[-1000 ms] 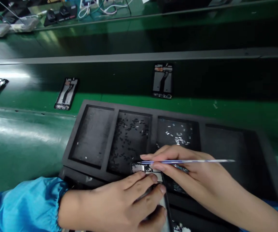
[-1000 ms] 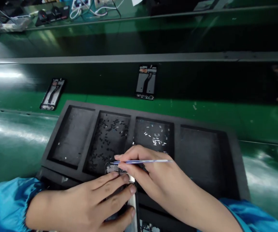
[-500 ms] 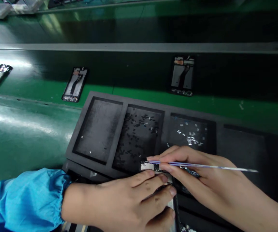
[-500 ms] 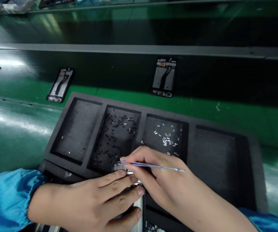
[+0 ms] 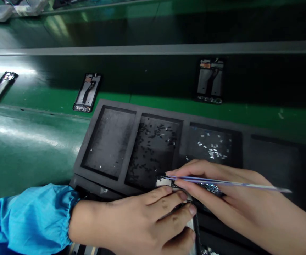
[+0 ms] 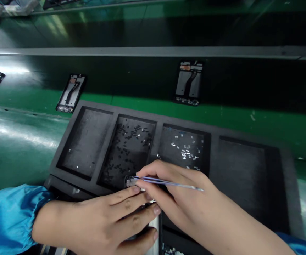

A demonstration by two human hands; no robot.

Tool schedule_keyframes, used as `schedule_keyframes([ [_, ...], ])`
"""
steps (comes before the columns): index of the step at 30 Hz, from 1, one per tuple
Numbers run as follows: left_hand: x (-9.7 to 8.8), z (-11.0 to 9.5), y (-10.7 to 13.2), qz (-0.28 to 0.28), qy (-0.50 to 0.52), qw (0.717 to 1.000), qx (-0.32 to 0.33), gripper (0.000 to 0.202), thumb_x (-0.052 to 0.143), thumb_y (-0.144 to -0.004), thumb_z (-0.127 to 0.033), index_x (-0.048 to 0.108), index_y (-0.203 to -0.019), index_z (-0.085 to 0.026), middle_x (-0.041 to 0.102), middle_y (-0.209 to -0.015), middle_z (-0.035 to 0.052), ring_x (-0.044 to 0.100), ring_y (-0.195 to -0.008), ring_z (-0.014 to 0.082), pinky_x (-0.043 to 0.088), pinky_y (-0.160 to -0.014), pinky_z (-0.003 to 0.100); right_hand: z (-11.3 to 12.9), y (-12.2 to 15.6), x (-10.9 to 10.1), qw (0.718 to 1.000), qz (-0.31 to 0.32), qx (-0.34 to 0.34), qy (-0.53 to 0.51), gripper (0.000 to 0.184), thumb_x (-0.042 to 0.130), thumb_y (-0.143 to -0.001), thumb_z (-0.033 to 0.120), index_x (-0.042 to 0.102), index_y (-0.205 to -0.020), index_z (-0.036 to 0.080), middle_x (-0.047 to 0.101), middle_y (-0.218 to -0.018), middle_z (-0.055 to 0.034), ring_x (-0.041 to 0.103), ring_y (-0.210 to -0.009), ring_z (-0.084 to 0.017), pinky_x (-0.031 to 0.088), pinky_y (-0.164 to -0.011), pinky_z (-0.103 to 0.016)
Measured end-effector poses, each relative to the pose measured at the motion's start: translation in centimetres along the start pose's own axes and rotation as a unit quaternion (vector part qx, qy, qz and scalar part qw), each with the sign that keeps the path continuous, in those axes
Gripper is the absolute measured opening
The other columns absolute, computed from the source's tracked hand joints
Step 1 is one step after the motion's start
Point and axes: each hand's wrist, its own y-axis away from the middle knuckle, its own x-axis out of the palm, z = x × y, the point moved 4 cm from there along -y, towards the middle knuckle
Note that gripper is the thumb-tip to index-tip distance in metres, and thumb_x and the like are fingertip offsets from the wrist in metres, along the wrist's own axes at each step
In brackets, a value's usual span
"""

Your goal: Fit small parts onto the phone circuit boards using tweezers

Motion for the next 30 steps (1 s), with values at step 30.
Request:
schedule_keyframes([
  [30,0.0,0.0,0.1,0.058,-0.027,0.998,-0.012,0.04,0.052,-0.103,-0.041,0.069,-0.132,-0.019,0.057,-0.15,0.0113,0.051,-0.142,0.0334,0.042,-0.123,0.045,-1.3,-0.2,0.3,0.992,-0.114,-0.02,-0.059,0.026,0.06,-0.101,0.033,0.079,-0.084,0.029,0.079,-0.086,0.0011,0.077,-0.073,-0.015,0.064,-0.065,-0.021],
])
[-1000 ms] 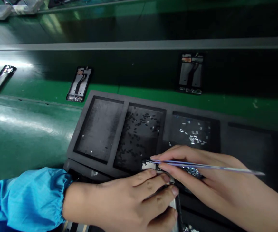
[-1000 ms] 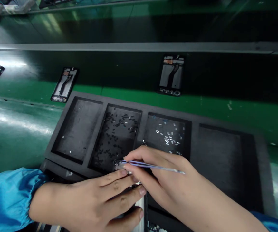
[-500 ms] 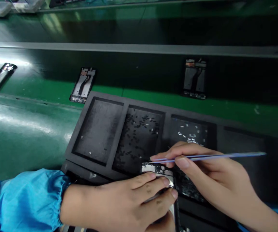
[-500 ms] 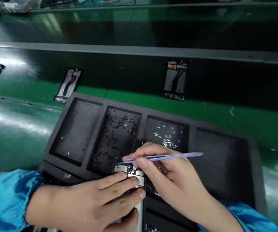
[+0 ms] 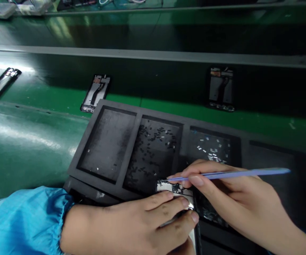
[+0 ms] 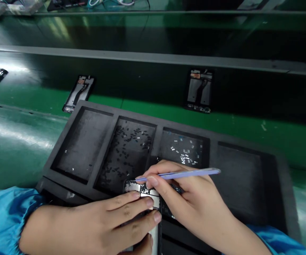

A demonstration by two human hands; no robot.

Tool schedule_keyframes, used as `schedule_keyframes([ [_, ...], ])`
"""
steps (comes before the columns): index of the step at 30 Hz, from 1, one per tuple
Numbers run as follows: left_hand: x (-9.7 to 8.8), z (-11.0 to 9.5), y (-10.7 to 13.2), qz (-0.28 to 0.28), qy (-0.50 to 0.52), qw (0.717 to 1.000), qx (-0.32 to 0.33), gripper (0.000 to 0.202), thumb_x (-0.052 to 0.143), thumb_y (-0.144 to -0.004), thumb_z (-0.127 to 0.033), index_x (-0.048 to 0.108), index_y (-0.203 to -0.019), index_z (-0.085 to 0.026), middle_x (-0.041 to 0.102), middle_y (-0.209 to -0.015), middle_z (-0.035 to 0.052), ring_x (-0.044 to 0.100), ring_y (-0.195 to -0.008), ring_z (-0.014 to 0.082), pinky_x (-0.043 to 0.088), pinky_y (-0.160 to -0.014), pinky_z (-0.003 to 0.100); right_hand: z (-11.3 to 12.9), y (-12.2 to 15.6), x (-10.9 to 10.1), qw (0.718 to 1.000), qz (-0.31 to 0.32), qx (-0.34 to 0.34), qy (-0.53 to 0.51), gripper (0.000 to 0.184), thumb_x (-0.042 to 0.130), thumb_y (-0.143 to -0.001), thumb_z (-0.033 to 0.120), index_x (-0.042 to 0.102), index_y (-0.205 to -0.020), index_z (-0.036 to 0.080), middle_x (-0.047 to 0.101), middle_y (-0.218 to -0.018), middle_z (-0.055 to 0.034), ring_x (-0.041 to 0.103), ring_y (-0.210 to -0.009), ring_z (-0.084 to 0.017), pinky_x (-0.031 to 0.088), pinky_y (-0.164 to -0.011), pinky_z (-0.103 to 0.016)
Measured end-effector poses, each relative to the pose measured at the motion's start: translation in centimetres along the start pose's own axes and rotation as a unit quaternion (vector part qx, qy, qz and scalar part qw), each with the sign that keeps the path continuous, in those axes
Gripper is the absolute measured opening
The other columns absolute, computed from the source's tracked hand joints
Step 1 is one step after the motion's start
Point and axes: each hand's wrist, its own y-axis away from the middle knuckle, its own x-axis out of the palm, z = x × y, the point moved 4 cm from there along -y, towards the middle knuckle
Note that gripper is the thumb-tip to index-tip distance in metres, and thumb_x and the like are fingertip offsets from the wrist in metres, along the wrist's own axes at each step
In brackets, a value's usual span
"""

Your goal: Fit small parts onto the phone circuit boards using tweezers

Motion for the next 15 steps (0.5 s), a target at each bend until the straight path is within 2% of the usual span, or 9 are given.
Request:
schedule_keyframes([
  [5,-0.1,0.13,0.02,-0.002,0.004,1.0,0.005,0.04,0.049,-0.103,-0.035,0.068,-0.135,-0.02,0.059,-0.148,0.0108,0.052,-0.141,0.0337,0.04,-0.124,0.047,0.05,-0.64,0.09,0.998,-0.054,0.018,0.018,0.026,0.057,-0.103,0.036,0.075,-0.087,0.027,0.078,-0.085,-0.0009,0.076,-0.07,-0.016,0.063,-0.059,-0.021],
  [8,-0.3,0.27,-0.01,-0.013,0.01,1.0,0.002,0.04,0.051,-0.102,-0.034,0.068,-0.136,-0.021,0.059,-0.148,0.0094,0.053,-0.14,0.0307,0.041,-0.123,0.043,0.08,-0.9,0.43,0.998,-0.035,-0.012,0.046,0.019,0.06,-0.101,0.035,0.073,-0.091,0.026,0.077,-0.086,-0.0005,0.074,-0.068,-0.014,0.062,-0.062,-0.021],
  [12,-0.54,0.45,-0.25,-0.032,0.016,0.999,-0.006,0.041,0.05,-0.101,-0.036,0.071,-0.13,-0.015,0.062,-0.145,0.0083,0.056,-0.137,0.0289,0.043,-0.121,0.038,0.03,-0.78,0.44,0.995,-0.027,-0.052,0.083,0.019,0.058,-0.102,0.031,0.07,-0.089,0.024,0.075,-0.084,0.0003,0.073,-0.067,-0.012,0.06,-0.063,-0.019],
  [15,-0.51,0.46,-0.41,-0.038,0.018,0.999,-0.005,0.04,0.051,-0.101,-0.032,0.069,-0.135,-0.022,0.065,-0.142,0.0055,0.059,-0.134,0.0283,0.045,-0.118,0.039,-0.02,-0.65,0.54,0.993,-0.021,-0.07,0.095,0.013,0.058,-0.102,0.028,0.068,-0.095,0.024,0.076,-0.087,0.0012,0.073,-0.071,-0.012,0.059,-0.063,-0.018],
])
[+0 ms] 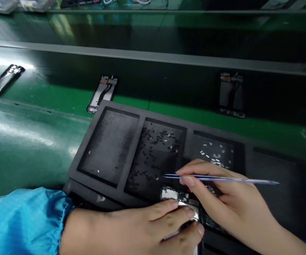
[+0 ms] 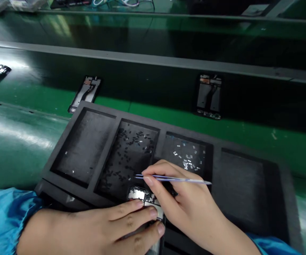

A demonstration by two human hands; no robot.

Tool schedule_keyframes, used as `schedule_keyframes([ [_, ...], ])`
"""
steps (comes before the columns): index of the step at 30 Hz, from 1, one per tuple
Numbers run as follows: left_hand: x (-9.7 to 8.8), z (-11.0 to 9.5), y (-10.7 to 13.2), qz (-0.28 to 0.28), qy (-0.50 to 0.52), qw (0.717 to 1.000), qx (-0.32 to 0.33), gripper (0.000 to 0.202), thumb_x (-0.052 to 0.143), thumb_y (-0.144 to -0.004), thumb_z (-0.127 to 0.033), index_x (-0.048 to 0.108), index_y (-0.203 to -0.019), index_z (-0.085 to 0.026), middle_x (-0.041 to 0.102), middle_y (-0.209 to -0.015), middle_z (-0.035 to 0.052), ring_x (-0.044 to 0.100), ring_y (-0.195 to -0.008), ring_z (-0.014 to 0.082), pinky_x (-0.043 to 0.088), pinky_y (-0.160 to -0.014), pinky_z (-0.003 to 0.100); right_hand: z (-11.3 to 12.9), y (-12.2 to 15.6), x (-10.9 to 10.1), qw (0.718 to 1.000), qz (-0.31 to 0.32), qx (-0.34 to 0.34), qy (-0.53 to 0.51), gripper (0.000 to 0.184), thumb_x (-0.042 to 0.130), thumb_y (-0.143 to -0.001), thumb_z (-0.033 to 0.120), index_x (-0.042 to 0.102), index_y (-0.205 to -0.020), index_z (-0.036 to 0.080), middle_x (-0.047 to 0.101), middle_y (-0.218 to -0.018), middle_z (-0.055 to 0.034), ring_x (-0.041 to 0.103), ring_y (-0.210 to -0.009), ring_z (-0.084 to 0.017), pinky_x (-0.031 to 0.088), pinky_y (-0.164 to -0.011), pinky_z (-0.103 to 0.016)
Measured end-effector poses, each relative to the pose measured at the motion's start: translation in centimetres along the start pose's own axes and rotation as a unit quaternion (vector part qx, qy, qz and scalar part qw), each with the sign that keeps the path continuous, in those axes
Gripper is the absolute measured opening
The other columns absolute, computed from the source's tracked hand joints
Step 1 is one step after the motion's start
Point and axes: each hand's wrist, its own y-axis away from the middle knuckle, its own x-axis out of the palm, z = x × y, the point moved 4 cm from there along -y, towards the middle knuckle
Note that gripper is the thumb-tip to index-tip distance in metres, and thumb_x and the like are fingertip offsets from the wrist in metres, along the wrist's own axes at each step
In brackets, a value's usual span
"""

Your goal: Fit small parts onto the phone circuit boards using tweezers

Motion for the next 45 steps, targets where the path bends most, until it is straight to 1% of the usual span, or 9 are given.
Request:
schedule_keyframes([
  [3,0.2,0.0,0.0,0.002,-0.008,1.0,-0.001,0.037,0.051,-0.103,-0.033,0.068,-0.136,-0.027,0.065,-0.141,0.0046,0.059,-0.135,0.0282,0.046,-0.118,0.04,0.0,0.1,0.3,1.0,0.01,-0.002,0.005,0.011,0.058,-0.102,0.027,0.068,-0.097,0.025,0.076,-0.089,0.0018,0.075,-0.076,-0.013,0.06,-0.066,-0.018],
  [16,0.4,-0.5,0.2,0.027,-0.013,1.0,-0.008,0.035,0.048,-0.105,-0.033,0.071,-0.131,-0.028,0.06,-0.147,0.0037,0.056,-0.136,0.0254,0.042,-0.124,0.04,0.3,-0.2,1.3,1.0,0.017,0.008,-0.002,0.017,0.059,-0.102,0.031,0.071,-0.092,0.023,0.077,-0.086,-0.0024,0.076,-0.079,-0.02,0.062,-0.065,-0.029],
  [22,0.1,-0.5,0.4,0.03,-0.008,1.0,0.004,0.038,0.055,-0.104,-0.041,0.066,-0.138,-0.026,0.059,-0.148,0.0093,0.053,-0.14,0.0335,0.042,-0.122,0.048,-0.4,0.3,-0.6,0.995,-0.019,0.081,-0.06,0.026,0.059,-0.102,0.033,0.072,-0.08,0.027,0.078,-0.088,-0.001,0.077,-0.08,-0.019,0.063,-0.069,-0.028],
  [25,-0.3,-0.8,0.9,0.003,-0.037,0.999,0.017,0.041,0.055,-0.104,-0.039,0.065,-0.14,-0.022,0.06,-0.146,0.0105,0.054,-0.139,0.0349,0.041,-0.121,0.048,-0.5,0.7,-1.2,0.988,0.022,0.089,-0.124,0.026,0.058,-0.103,0.039,0.074,-0.085,0.028,0.079,-0.091,-0.0012,0.077,-0.083,-0.02,0.063,-0.071,-0.028],
  [27,-0.6,-0.8,1.1,-0.04,-0.067,0.997,-0.009,0.038,0.062,-0.1,-0.036,0.07,-0.132,-0.017,0.067,-0.135,0.0112,0.06,-0.131,0.0328,0.048,-0.113,0.043,-0.4,0.7,-1.3,0.985,0.053,0.074,-0.146,0.026,0.057,-0.104,0.04,0.075,-0.092,0.027,0.079,-0.092,-0.002,0.077,-0.084,-0.019,0.063,-0.071,-0.028],
  [29,-0.8,-0.6,1.2,-0.072,-0.094,0.991,-0.066,0.035,0.071,-0.094,-0.031,0.073,-0.123,-0.011,0.072,-0.11,0.01,0.069,-0.103,0.0272,0.058,-0.088,0.037,-0.2,0.4,-1.1,0.985,0.074,0.057,-0.144,0.026,0.055,-0.104,0.04,0.075,-0.096,0.025,0.078,-0.091,-0.0021,0.076,-0.083,-0.018,0.062,-0.071,-0.026],
  [32,-0.7,0.0,0.9,-0.073,-0.125,0.977,-0.154,0.037,0.074,-0.089,-0.028,0.073,-0.117,-0.004,0.063,-0.078,0.0041,0.057,-0.062,0.0191,0.043,-0.052,0.035,-0.1,0.0,-0.8,0.984,0.101,0.043,-0.142,0.03,0.053,-0.106,0.041,0.075,-0.094,0.024,0.077,-0.09,-0.0018,0.075,-0.081,-0.017,0.06,-0.071,-0.025],
  [37,-0.8,0.6,-0.1,-0.066,-0.139,0.968,-0.198,0.032,0.061,-0.096,-0.029,0.072,-0.111,-0.004,0.056,-0.069,0.0023,0.049,-0.056,0.0189,0.033,-0.049,0.037,-0.1,-0.1,-0.7,0.982,0.122,0.033,-0.141,0.029,0.051,-0.107,0.04,0.073,-0.096,0.024,0.076,-0.093,-0.0017,0.073,-0.083,-0.017,0.058,-0.072,-0.027],
  [45,-0.5,0.8,0.0,-0.029,-0.112,0.974,-0.197,0.038,0.056,-0.098,-0.03,0.068,-0.12,-0.002,0.059,-0.071,0.0045,0.051,-0.058,0.0209,0.038,-0.05,0.037,0.1,-0.4,-1.3,0.976,0.163,0.026,-0.139,0.03,0.048,-0.107,0.041,0.072,-0.097,0.026,0.075,-0.095,-0.0016,0.072,-0.083,-0.018,0.056,-0.072,-0.028],
])
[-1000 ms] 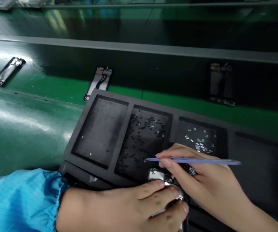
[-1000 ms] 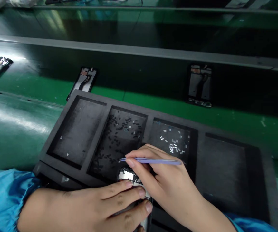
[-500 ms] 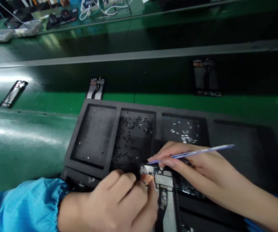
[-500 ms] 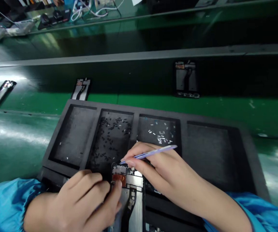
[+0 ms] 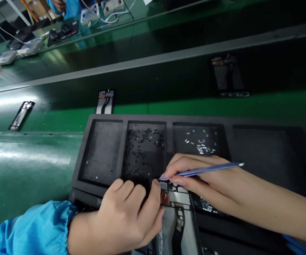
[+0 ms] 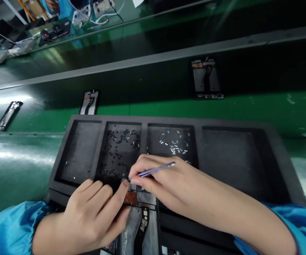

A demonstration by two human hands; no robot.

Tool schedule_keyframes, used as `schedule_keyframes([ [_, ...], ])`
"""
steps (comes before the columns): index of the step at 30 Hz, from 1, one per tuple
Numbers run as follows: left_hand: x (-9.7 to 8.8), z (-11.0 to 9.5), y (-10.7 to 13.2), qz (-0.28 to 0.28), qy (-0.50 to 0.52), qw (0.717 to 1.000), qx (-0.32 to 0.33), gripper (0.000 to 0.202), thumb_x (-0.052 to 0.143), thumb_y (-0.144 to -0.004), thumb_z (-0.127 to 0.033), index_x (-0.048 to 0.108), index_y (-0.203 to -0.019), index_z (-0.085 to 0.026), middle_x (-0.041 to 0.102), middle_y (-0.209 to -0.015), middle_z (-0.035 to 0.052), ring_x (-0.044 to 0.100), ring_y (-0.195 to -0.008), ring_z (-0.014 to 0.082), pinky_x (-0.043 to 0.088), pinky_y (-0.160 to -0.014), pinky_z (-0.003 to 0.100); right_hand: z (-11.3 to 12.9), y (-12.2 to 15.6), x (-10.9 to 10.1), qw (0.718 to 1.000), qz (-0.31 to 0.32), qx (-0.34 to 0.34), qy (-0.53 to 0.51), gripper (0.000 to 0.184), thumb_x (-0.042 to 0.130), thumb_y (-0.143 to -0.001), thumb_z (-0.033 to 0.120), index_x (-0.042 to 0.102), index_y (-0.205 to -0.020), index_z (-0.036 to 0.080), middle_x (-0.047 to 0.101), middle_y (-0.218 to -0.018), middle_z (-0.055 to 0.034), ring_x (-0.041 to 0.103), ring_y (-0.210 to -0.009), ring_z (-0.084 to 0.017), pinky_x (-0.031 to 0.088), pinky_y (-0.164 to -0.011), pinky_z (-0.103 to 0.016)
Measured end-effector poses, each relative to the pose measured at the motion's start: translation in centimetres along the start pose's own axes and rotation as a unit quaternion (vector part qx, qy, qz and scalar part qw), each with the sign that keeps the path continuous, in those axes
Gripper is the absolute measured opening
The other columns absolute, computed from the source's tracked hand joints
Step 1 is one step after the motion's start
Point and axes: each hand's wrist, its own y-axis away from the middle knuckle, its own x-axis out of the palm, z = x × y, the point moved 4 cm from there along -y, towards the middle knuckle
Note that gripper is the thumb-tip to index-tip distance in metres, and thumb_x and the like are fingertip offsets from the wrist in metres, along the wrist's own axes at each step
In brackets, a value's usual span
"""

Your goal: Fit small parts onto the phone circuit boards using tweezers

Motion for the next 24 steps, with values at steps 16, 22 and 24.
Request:
schedule_keyframes([
  [16,0.6,-0.4,0.0,0.018,-0.004,0.999,0.044,0.043,0.058,-0.095,-0.027,0.064,-0.122,0.005,0.067,-0.075,0.0077,0.056,-0.056,0.0188,0.044,-0.05,0.035,-1.9,0.2,0.1,0.988,-0.075,0.106,-0.088,0.031,0.052,-0.105,0.05,0.072,-0.099,0.026,0.074,-0.084,-0.0027,0.073,-0.078,-0.021,0.061,-0.068,-0.033],
  [22,-0.1,-1.2,0.2,0.0,-0.054,0.996,0.065,0.045,0.063,-0.092,-0.028,0.066,-0.118,0.008,0.068,-0.075,0.0099,0.059,-0.055,0.018,0.049,-0.052,0.034,-2.4,0.0,0.3,0.974,-0.084,0.111,-0.176,0.043,0.046,-0.106,0.058,0.068,-0.105,0.021,0.075,-0.085,-0.0043,0.075,-0.084,-0.02,0.062,-0.078,-0.032],
  [24,0.1,-1.2,0.5,-0.016,-0.053,0.997,0.046,0.046,0.065,-0.089,-0.029,0.066,-0.119,0.006,0.067,-0.076,0.0086,0.059,-0.055,0.0179,0.05,-0.051,0.034,-2.7,-0.3,0.1,0.967,-0.113,0.108,-0.202,0.045,0.048,-0.105,0.059,0.068,-0.101,0.019,0.075,-0.082,-0.0054,0.076,-0.083,-0.02,0.063,-0.077,-0.031],
])
